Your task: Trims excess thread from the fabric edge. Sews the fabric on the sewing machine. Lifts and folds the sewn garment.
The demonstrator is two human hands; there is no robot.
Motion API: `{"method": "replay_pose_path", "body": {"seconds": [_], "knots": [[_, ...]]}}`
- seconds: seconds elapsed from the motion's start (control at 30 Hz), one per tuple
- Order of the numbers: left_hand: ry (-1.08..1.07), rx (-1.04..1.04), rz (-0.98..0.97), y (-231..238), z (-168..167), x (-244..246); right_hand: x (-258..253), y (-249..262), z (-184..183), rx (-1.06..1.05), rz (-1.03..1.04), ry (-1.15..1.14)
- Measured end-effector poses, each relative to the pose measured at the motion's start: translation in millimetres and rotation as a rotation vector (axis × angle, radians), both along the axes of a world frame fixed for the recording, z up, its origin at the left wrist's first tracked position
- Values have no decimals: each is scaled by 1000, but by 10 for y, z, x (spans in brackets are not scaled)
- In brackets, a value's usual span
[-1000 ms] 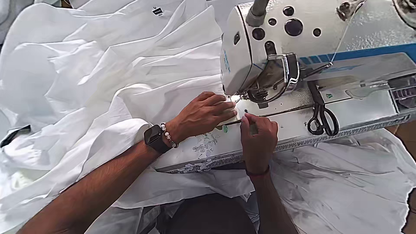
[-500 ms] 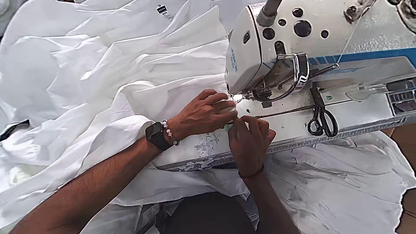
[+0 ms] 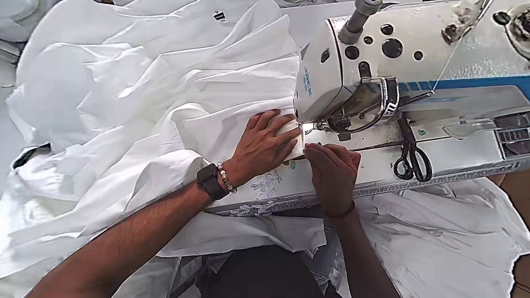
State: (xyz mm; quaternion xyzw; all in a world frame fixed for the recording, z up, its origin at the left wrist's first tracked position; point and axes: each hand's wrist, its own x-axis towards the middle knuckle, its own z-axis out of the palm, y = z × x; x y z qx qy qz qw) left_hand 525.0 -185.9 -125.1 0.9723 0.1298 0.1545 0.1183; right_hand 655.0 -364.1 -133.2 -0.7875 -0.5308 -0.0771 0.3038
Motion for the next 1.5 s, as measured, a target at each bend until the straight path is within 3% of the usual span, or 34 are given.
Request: {"method": "replay_pose_path", "body": {"seconds": [0.1, 0.2, 0.53, 0.67, 0.73, 0.8, 0.87, 0.93, 1.33, 1.43, 1.5], "knots": [[-1, 98, -1, -7, -9, -16, 55, 2, 101, -139, 60, -152], [-70, 88, -146, 77, -4, -20, 62, 22, 191, -236, 85, -191], [-145, 144, -269, 522, -19, 178, 63, 288, 138, -385, -43, -301], [-163, 170, -265, 674, 18, 254, 194, 231, 380, -430, -54, -204], [-174, 169, -276, 741, 13, 289, 553, -41, 621, -325, -196, -176], [-171, 176, -288, 784, 11, 309, 1106, -386, 783, -330, -466, -159], [-167, 179, -301, 811, 12, 318, 1548, -663, 649, -366, -615, -145], [-168, 186, -317, 843, 13, 334, 1686, -727, 433, -376, -621, -181], [-182, 138, -446, 740, 24, 291, 1570, -758, 298, -316, -634, -127], [-142, 80, -320, 836, -16, 341, 1556, -728, 273, -300, -659, -126], [-30, 3, -4, 1044, -83, 393, 1546, -779, 351, -292, -639, -116]]}}
